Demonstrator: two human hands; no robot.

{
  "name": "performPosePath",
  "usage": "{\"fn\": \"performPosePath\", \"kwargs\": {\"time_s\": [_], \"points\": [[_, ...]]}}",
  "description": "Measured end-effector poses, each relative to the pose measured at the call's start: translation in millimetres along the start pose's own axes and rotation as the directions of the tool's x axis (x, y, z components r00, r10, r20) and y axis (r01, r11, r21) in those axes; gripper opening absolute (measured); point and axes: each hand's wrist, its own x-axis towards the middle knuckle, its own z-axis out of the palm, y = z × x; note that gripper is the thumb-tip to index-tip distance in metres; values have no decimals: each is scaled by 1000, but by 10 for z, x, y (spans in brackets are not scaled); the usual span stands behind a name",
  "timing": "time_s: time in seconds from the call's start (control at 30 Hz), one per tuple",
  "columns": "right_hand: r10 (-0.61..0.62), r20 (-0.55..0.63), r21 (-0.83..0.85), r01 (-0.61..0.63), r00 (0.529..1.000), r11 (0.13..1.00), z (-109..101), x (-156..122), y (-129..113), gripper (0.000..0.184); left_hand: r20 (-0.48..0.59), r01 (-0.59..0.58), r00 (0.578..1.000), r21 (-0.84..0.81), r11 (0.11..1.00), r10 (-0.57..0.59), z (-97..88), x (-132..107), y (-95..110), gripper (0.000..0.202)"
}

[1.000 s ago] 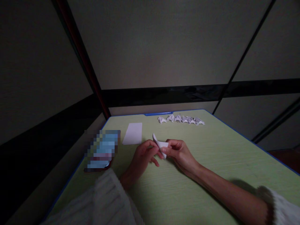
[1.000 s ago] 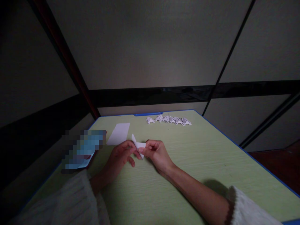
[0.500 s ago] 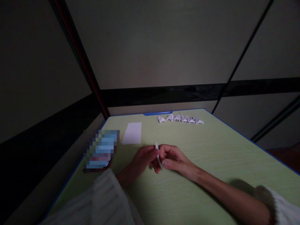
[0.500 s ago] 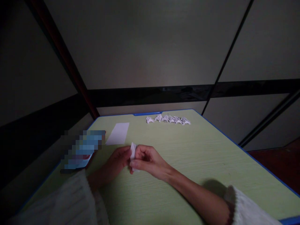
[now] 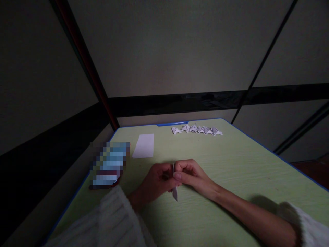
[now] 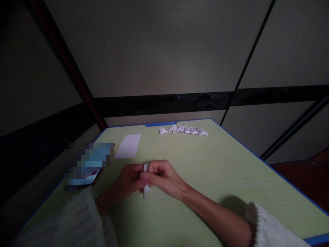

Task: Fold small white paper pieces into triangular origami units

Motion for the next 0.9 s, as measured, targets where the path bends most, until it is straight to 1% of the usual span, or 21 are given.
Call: {"fn": "performPosePath", "kwargs": {"time_s": [0.07,0.1,0.17,0.23,0.33,0.43,0.5,0.63,0.73,0.83,0.9], "points": [[8,-43,-55,-10,999,998,5,-7,-23,32,-14,-56,998,87,995,57,6,-19,-8,19],[16,-53,-74,-20,998,997,7,-11,-34,32,-9,-103,994,145,984,105,8,-27,-11,17],[30,-57,-94,-36,998,995,7,-21,-51,32,-4,-180,982,247,952,187,9,-41,-12,17],[28,-41,-107,-33,999,994,2,-29,-57,31,10,-218,974,295,930,225,8,-50,-9,15],[7,10,-104,-6,1000,995,-18,-36,-54,29,28,-216,976,285,934,217,5,-58,0,14],[-13,52,-101,18,999,995,-44,-39,-48,27,51,-192,981,236,953,185,1,-59,8,17],[-25,72,-102,32,997,994,-60,-41,-51,26,59,-192,981,215,957,184,-2,-58,13,19],[-41,89,-124,52,995,991,-77,-47,-73,25,76,-180,983,180,967,169,-11,-65,23,19],[-47,71,-185,60,996,981,-78,-57,-86,23,80,-173,984,191,966,160,-11,-82,29,18],[-51,23,-305,56,998,951,-77,-62,-75,19,34,-191,981,287,939,189,-6,-92,2,16],[-55,-12,-365,47,998,930,-83,-52,-54,17,-43,-176,978,333,926,202,-12,-81,-35,14]]}}
